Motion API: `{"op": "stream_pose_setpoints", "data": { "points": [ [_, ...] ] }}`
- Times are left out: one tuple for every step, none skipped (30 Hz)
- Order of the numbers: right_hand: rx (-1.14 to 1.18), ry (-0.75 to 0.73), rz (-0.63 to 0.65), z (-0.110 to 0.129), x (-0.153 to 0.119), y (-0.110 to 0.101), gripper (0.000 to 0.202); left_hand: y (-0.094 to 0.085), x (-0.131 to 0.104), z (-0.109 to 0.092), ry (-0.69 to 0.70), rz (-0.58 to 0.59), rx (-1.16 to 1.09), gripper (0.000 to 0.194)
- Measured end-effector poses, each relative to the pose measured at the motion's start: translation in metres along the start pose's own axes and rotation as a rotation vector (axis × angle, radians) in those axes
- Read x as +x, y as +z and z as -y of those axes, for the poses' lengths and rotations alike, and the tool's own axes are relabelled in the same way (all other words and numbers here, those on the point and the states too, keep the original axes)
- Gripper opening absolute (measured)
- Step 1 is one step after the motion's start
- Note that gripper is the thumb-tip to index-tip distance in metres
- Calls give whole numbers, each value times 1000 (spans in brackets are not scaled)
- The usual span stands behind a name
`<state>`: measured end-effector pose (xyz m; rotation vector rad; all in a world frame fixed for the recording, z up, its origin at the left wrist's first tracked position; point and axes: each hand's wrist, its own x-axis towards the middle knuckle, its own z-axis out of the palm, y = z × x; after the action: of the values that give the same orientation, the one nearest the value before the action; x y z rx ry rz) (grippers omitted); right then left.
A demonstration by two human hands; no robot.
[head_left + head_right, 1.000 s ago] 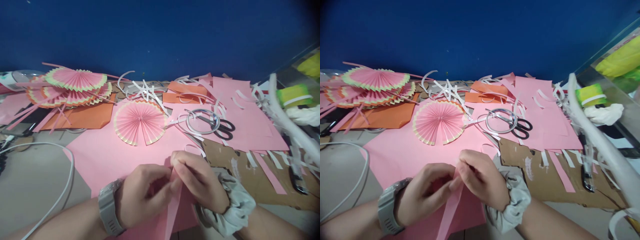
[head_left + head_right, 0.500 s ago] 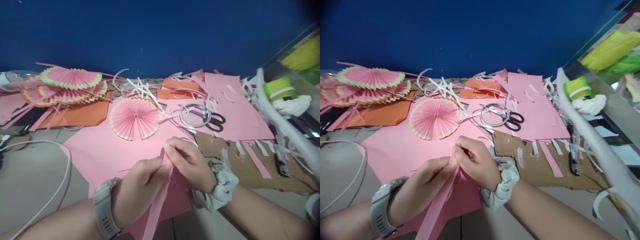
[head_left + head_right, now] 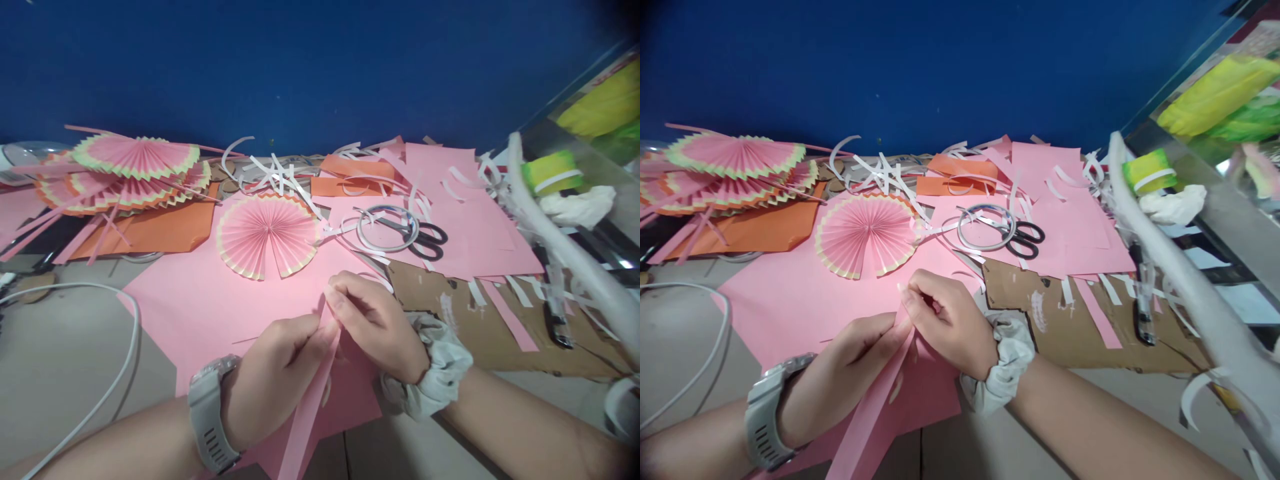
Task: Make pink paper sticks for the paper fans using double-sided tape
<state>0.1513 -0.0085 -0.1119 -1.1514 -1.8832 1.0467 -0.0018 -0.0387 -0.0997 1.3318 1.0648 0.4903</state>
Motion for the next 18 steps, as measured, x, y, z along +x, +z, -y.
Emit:
{"op": "stream_pose_setpoints", "data": {
  "points": [
    [6,2,3,0,0,0,28,0,0,0,2,-1,8,42],
    [14,6,9,0,0,-1,28,0,-1,0,5,-5,20,43],
    [27,10,16,0,0,-1,28,0,-1,0,10,-7,30,43],
    [50,15,26,1,0,-2,28,0,-2,0,15,-6,33,43],
    [82,22,40,1,0,-3,29,0,-2,0,21,-5,30,42],
    [117,29,52,1,0,-4,29,0,-2,0,26,-7,19,41],
    [144,36,62,1,0,-5,30,0,-3,0,27,-10,2,40],
    [157,43,69,2,0,-5,32,0,-3,1,29,-14,-17,40],
    [149,47,70,2,0,-5,32,0,-2,1,31,-24,-34,40],
    [119,51,67,3,0,-5,31,0,-2,2,32,-35,-48,40],
    [78,53,62,3,0,-5,30,0,-2,2,34,-38,-59,40],
    [34,54,55,4,0,-4,29,0,-2,3,33,-32,-71,39],
    [-4,52,50,4,0,-4,28,0,-3,4,32,-18,-81,38],
    [-34,44,43,4,0,-3,27,0,-3,4,30,1,-92,37],
    [-51,28,39,4,-1,-2,26,-1,-4,5,30,20,-100,36],
    [-54,3,39,4,-1,-2,26,-1,-4,5,42,27,-99,34],
    [-46,-28,44,3,-1,-2,26,-1,-5,5,72,10,-83,32],
    [-31,-59,56,3,-2,-2,26,-2,-6,5,114,-27,-50,29]
  ]
}}
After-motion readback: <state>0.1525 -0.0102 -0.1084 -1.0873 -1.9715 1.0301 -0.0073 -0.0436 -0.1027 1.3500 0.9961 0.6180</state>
